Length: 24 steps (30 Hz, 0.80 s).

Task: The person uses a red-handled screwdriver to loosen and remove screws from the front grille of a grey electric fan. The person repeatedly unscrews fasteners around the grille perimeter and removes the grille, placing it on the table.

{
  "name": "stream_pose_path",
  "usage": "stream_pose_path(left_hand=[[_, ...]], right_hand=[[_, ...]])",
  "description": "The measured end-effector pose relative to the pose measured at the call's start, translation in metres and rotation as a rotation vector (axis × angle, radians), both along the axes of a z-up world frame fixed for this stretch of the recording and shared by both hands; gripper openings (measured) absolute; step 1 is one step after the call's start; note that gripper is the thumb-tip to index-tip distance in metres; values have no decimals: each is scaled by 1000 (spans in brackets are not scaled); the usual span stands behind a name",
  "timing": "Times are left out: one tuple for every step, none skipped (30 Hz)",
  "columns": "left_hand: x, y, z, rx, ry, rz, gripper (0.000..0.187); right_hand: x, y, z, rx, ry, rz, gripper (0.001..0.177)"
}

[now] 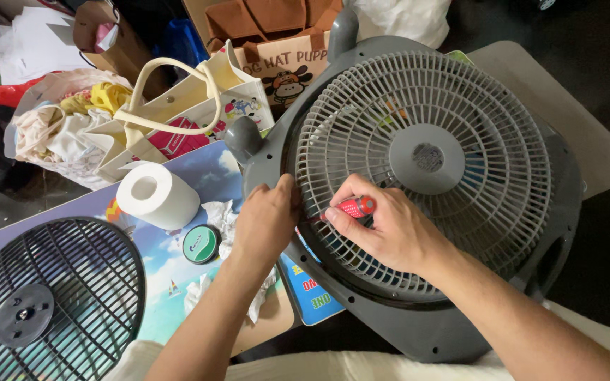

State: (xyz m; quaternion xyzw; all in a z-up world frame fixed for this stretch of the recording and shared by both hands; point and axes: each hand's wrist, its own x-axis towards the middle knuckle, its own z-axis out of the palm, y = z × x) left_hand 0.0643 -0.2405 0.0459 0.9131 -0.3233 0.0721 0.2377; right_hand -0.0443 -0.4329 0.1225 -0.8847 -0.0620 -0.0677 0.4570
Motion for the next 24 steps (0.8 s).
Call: stream_pose_path(left_hand=[[0,0,-1,11,-20,-6,29],[1,1,-2,13,-39,-7,28],[0,1,-3,16,-59,-8,28],[0,1,-3,19,-79,-11,28],[1,1,-2,-9,-62,-15,29],[1,1,-2,-36,-44,-21,29],[1,1,-1,-63,-27,-27,29],[0,0,-1,-55,-30,-27,29],[0,0,0,-47,-32,-27,29],[-1,0,0,-39,-35,-26,29],[-2,0,1,-37,-38,-24,30],[-3,0,1,-35,-41,-20,30],[-4,-1,2,-34,-44,-15,30],[-5,-1,3,-39,-42,-12,31],[-6,-1,4,-43,-41,-9,32],[-6,-1,5,-48,-41,-6,33],[-7,-1,6,-54,-11,3,33],[-8,0,7,-61,19,9,32],[-8,1,7,-67,48,16,32],[-9,1,8,-46,35,25,32],[-10,0,7,-24,22,34,33],[-12,0,6,-2,9,45,34],[-13,0,5,15,5,65,32],[-15,-1,3,32,1,87,31]], right_hand=[[0,0,0,-3,2,4,23],[0,1,0,-5,3,7,24],[0,1,-1,-7,4,11,24],[0,1,-1,-7,1,10,24],[0,1,-1,-7,-2,9,24],[0,0,-1,-7,-5,7,25],[0,0,-2,-10,-1,6,25],[0,-1,-2,-13,3,4,25],[-1,-1,-2,-16,7,2,25],[-1,-1,-3,-11,-3,5,25],[-1,-1,-3,-7,-13,8,26],[-1,-1,-3,-3,-23,14,26],[-2,-1,-3,-4,-12,12,26],[-2,-1,-2,-5,-1,12,26],[-2,0,-2,-7,9,13,26],[-2,0,-1,-5,10,14,26],[-2,0,-1,-2,11,15,26],[-2,-1,-1,0,11,14,27],[-3,-1,-1,-2,10,18,27],[-4,-1,-1,-4,9,20,26],[-4,-1,-1,-5,8,22,26],[-4,-1,-1,-8,12,22,26],[-4,0,-2,-10,16,22,27],[-4,0,-2,-12,20,23,27]])
